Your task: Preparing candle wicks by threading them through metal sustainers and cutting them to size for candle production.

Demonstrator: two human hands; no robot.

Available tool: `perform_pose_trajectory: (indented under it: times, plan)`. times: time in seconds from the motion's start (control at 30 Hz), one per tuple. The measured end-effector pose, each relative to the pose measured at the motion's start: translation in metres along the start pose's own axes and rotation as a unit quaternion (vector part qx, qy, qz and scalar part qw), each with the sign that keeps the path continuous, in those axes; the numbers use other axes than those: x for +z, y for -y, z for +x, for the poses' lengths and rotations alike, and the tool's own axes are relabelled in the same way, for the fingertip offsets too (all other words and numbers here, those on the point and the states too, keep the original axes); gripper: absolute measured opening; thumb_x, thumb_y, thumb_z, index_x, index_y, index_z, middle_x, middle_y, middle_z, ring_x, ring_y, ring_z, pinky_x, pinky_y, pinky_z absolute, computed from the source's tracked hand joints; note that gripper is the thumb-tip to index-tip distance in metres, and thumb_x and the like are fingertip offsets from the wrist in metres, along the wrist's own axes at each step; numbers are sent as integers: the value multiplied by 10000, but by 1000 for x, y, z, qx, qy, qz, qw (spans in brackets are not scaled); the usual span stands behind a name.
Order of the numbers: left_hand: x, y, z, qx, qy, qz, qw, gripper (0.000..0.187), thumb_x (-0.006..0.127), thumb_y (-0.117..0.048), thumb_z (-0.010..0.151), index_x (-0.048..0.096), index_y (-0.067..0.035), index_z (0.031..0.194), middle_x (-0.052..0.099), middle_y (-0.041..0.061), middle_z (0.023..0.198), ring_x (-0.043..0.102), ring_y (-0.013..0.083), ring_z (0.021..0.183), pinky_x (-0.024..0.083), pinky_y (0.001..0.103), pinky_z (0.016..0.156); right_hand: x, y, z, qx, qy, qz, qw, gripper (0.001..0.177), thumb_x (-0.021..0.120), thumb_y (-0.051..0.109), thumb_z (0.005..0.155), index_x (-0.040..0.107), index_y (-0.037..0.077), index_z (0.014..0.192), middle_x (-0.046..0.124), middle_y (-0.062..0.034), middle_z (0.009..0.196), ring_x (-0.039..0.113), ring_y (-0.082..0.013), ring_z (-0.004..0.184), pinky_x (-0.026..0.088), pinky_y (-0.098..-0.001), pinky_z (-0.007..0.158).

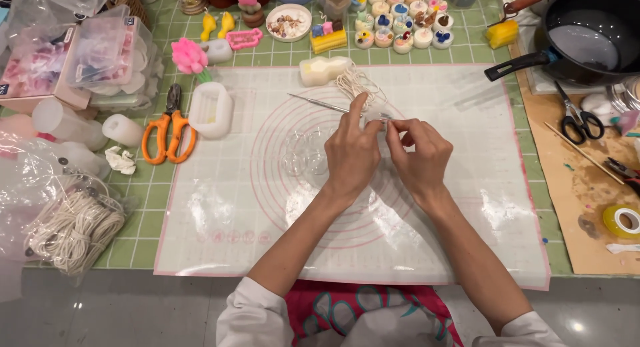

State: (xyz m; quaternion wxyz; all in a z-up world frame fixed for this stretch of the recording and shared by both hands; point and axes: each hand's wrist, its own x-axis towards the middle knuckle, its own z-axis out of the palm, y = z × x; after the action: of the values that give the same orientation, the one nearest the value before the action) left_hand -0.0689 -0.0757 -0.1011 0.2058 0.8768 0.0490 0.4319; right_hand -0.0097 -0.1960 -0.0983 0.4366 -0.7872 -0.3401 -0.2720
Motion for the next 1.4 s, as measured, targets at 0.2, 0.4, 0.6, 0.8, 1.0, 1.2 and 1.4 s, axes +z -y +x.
perform_pose_trajectory:
  times: [0.2,0.4,0.6,0.8,1.0,1.2,1.4]
  plan:
    - [-5,19,4,-125,65,-121,983,227,765,-84,886,796,-140,1103,745,61,1200,741,207,791,581,328,676,-3,1,2,-91,34,31,995,108,805,38,926,750,49,1018,747,-69,927,707,-178,780,560,-310,675]
    - [7,74,13,-246,99,-477,838,414,788,-66,896,724,-88,1305,731,28,1147,679,66,767,569,226,608,7,-63,11,186,42,364,912,456,507,268,1165,490,-5,1530,601,-127,1471,639,-254,1298,562,-362,1050]
    - [20,83,6,-246,171,-554,777,391,771,-54,913,698,-33,1297,738,-13,1175,669,61,730,567,234,583,2,-59,12,283,161,556,765,514,476,260,1118,424,-40,1532,657,-127,1295,712,-262,1076,599,-432,986]
    - [19,79,6,-277,199,-551,762,443,771,-71,931,672,-53,1363,675,-19,775,590,49,590,516,229,533,4,-66,8,292,145,527,785,398,496,132,1144,511,-90,1473,688,-170,1280,725,-267,1114,594,-447,1056]
    - [14,77,8,-279,244,-492,788,399,748,-44,925,697,-47,1320,656,-23,709,570,42,548,481,221,495,10,-54,6,409,177,592,672,298,530,105,1061,484,29,1346,661,-116,1194,698,-233,1099,615,-415,996]
    - [2,68,9,-236,265,-419,836,329,689,-12,951,737,-66,1272,633,-47,669,473,15,536,407,225,481,18,-65,0,426,160,595,662,350,594,22,1030,501,-4,1366,665,-133,1214,703,-214,1104,616,-363,989]
    - [10,73,4,-210,255,-385,862,243,707,-24,958,761,-40,1195,615,-49,682,437,18,560,377,234,499,17,-57,0,438,171,581,664,411,597,-5,1010,498,-11,1409,703,-151,1169,716,-213,1035,619,-311,911]
